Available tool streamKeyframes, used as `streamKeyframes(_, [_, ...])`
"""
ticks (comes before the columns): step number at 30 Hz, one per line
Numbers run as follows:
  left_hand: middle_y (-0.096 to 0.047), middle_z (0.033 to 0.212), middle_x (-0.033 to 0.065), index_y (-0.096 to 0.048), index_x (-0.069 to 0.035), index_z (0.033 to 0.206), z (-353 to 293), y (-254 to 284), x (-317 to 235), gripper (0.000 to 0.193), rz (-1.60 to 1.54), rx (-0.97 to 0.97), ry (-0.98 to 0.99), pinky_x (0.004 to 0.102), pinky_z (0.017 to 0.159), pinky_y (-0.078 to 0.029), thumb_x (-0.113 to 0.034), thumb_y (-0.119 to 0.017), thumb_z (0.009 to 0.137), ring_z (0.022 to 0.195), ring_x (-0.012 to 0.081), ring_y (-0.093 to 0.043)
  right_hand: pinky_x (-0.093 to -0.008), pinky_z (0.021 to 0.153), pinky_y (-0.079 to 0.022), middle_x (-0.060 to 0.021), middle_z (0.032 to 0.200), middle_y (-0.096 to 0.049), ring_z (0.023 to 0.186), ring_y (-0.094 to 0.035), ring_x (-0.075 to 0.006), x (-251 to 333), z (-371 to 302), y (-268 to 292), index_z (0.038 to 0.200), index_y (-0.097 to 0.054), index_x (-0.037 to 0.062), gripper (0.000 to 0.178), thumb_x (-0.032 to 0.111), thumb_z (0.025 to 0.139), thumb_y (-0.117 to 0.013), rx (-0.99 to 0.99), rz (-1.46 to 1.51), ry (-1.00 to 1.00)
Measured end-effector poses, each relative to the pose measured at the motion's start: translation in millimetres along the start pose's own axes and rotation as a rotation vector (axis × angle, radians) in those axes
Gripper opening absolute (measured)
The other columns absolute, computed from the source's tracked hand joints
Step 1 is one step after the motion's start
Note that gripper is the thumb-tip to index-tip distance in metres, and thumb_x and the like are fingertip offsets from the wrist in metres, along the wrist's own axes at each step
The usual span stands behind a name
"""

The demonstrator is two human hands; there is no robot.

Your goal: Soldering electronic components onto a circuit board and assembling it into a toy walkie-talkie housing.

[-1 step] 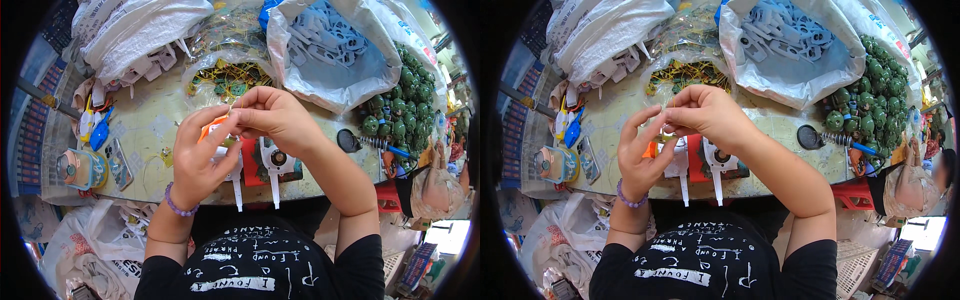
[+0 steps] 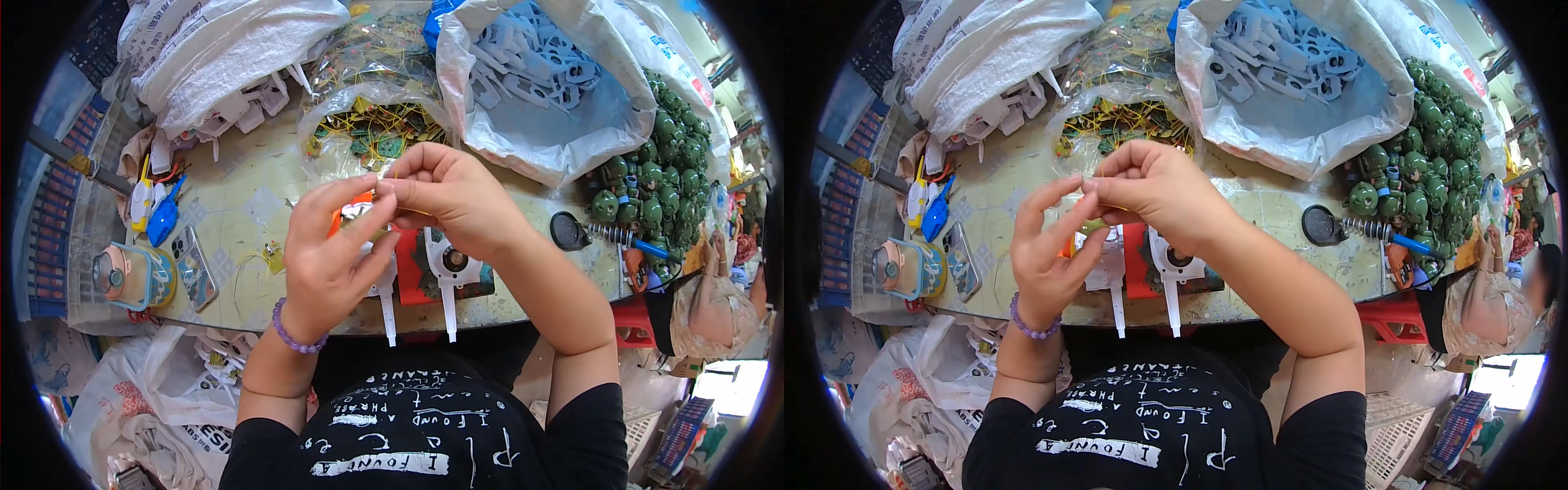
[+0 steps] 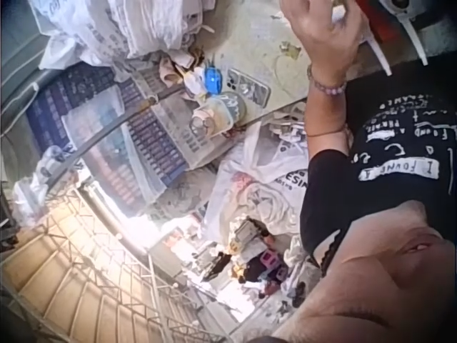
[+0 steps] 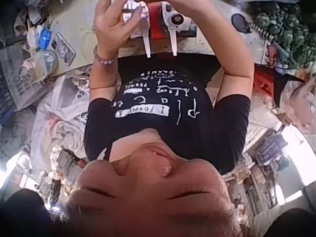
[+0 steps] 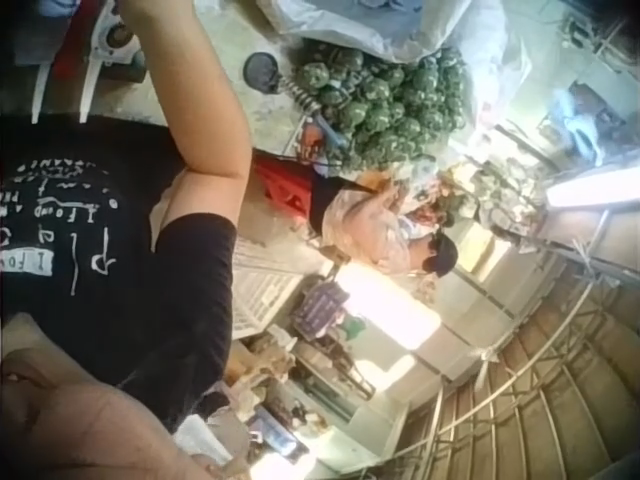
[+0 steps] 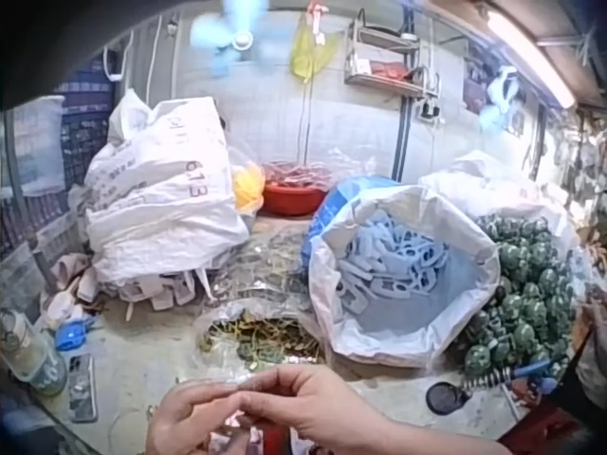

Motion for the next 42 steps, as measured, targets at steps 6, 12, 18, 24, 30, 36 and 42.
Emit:
streamKeyframes(6, [-0.065, 0.115, 0.0093, -0.075, -0.007, 0.107, -8, -11, 6, 0.037, -0.127, 0.029, 0.046, 0.0385, 0.088, -0.051, 0.001, -0.079, 0.071, 0.094, 0.0258, -0.066, -0.0229, 0.073, -0.056, -0.0097, 0.091, -0.068, 0.082, -0.067, -0.0117, -16, -9, 5, 0.100, -0.058, -0.0018, 0.018, 0.012, 0.094, -0.068, -0.034, 0.123, 0.003])
streamKeyframes(12, [-0.068, 0.109, 0.0139, -0.073, -0.003, 0.100, -12, -16, 23, 0.021, -0.311, -0.006, 0.185, 0.0344, 0.080, -0.055, 0.001, -0.076, 0.079, 0.093, 0.0263, -0.069, -0.0250, 0.074, -0.056, -0.0076, 0.092, -0.069, 0.082, -0.066, -0.0111, -12, -17, 3, 0.103, -0.060, -0.0016, 0.022, 0.019, 0.097, -0.064, -0.050, 0.125, -0.002])
streamKeyframes(18, [-0.071, 0.100, 0.0146, -0.066, -0.001, 0.093, -10, -12, 42, 0.010, -0.342, -0.013, 0.318, 0.0318, 0.075, -0.054, -0.002, -0.072, 0.085, 0.087, 0.0252, -0.070, -0.0200, 0.069, -0.049, -0.0050, 0.090, -0.071, 0.079, -0.062, -0.0051, 9, -19, 8, 0.100, -0.071, -0.0019, 0.016, 0.011, 0.091, -0.070, -0.114, -0.491, 0.094])
streamKeyframes(24, [-0.071, 0.084, 0.0115, -0.070, -0.001, 0.099, -14, -16, 40, 0.013, -0.349, 0.008, 0.440, 0.0295, 0.068, -0.052, -0.006, -0.070, 0.088, 0.073, 0.0213, -0.069, -0.0262, 0.068, -0.051, -0.0085, 0.088, -0.072, 0.076, -0.065, -0.0115, 29, -27, -3, 0.097, -0.073, -0.0013, 0.017, 0.012, 0.087, -0.072, -0.068, -0.652, 0.396])
streamKeyframes(30, [-0.071, 0.085, 0.0124, -0.070, 0.000, 0.095, -19, -17, 29, 0.010, -0.303, 0.036, 0.444, 0.0324, 0.070, -0.052, -0.006, -0.069, 0.086, 0.074, 0.0238, -0.067, -0.0270, 0.076, -0.050, -0.0072, 0.093, -0.070, 0.084, -0.064, -0.0129, 34, -53, -8, 0.102, -0.073, 0.0017, 0.018, 0.010, 0.086, -0.074, -0.087, -0.797, 0.481])
streamKeyframes(36, [-0.068, 0.090, 0.0118, -0.069, 0.000, 0.093, -17, -16, 13, 0.009, -0.143, 0.015, 0.298, 0.0344, 0.077, -0.051, -0.004, -0.068, 0.085, 0.085, 0.0270, -0.065, -0.0272, 0.080, -0.049, -0.0089, 0.096, -0.069, 0.088, -0.063, -0.0153, 45, -153, 64, 0.102, -0.070, -0.0017, 0.016, 0.007, 0.089, -0.069, -0.450, -0.857, 0.609])
streamKeyframes(42, [-0.066, 0.087, 0.0110, -0.069, 0.000, 0.091, -23, -20, 15, 0.008, -0.109, 0.067, 0.340, 0.0353, 0.075, -0.048, -0.005, -0.069, 0.084, 0.081, 0.0269, -0.062, -0.0266, 0.078, -0.048, -0.0076, 0.094, -0.069, 0.085, -0.062, -0.0133, -16, -226, 133, 0.100, -0.070, -0.0011, 0.011, 0.004, 0.090, -0.067, -0.746, -0.529, 0.496])
Point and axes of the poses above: each hand's wrist, its own z-axis towards the middle knuckle, its own y-axis out of the back of the hand, x = y × z, the point moved 10 cm from there along z, towards the middle knuckle
